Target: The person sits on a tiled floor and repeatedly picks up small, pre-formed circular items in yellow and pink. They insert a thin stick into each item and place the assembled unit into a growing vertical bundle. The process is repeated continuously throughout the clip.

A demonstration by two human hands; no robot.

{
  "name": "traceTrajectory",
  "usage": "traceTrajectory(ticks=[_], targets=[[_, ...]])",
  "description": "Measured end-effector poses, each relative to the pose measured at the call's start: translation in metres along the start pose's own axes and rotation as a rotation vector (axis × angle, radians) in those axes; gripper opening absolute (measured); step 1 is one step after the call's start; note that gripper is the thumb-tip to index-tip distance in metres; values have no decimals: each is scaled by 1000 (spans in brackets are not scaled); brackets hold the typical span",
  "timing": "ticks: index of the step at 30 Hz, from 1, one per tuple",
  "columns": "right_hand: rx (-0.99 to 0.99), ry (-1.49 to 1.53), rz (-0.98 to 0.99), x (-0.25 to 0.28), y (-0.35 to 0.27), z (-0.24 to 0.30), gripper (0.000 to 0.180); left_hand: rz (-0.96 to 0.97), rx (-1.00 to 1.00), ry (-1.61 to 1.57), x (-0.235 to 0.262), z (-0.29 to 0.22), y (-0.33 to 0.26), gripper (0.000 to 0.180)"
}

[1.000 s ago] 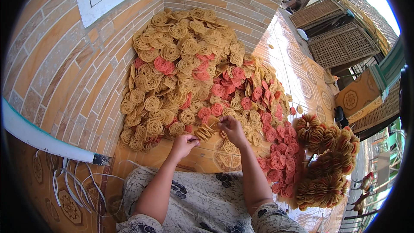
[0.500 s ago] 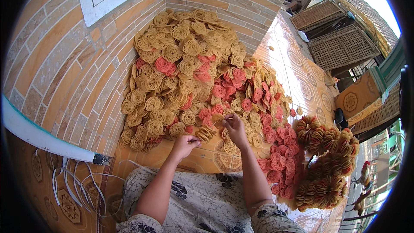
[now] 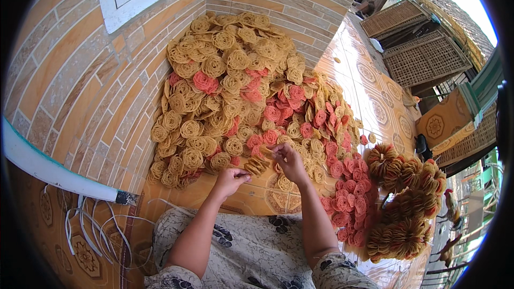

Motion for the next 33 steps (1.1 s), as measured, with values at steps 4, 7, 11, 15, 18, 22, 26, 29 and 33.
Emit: traceTrajectory(ticks=[4, 7, 11, 15, 18, 22, 26, 29, 33], targets=[[-82, 191, -21, -5, -2, 0, 21, -6, 11, -14, 0, 4, 1, 20], [-157, 119, -75, -7, -1, 0, 22, -7, -43, 149, 1, 0, 1, 21], [-250, -101, 105, -18, -7, -1, 19, -57, -101, 336, 8, -5, 2, 25], [2, -125, 321, -43, -11, 20, 17, -118, -335, 76, 4, -24, -1, 29], [-10, 89, -10, -29, 2, 13, 20, 172, -82, 112, -26, -1, 2, 29], [-168, 263, -129, -26, 4, -10, 30, 226, -22, 297, -21, 0, 2, 29], [-33, 488, -535, 36, 13, -8, 34, 323, 206, 645, -32, 29, -11, 30], [-56, 425, -360, 21, 18, -8, 31, -96, -262, 204, -24, -14, -7, 39], [-70, 401, -181, -11, 22, -16, 25, -92, -292, 129, -17, -11, 3, 31]])
Point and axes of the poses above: each hand's wrist, its own y-axis towards the middle knuckle, its own x-axis out of the back of the hand, z = x × y, the point moved 9 cm from there along y, towards the middle knuckle, and after that the axes turned 8 degrees about -y, right-handed, at the moved point
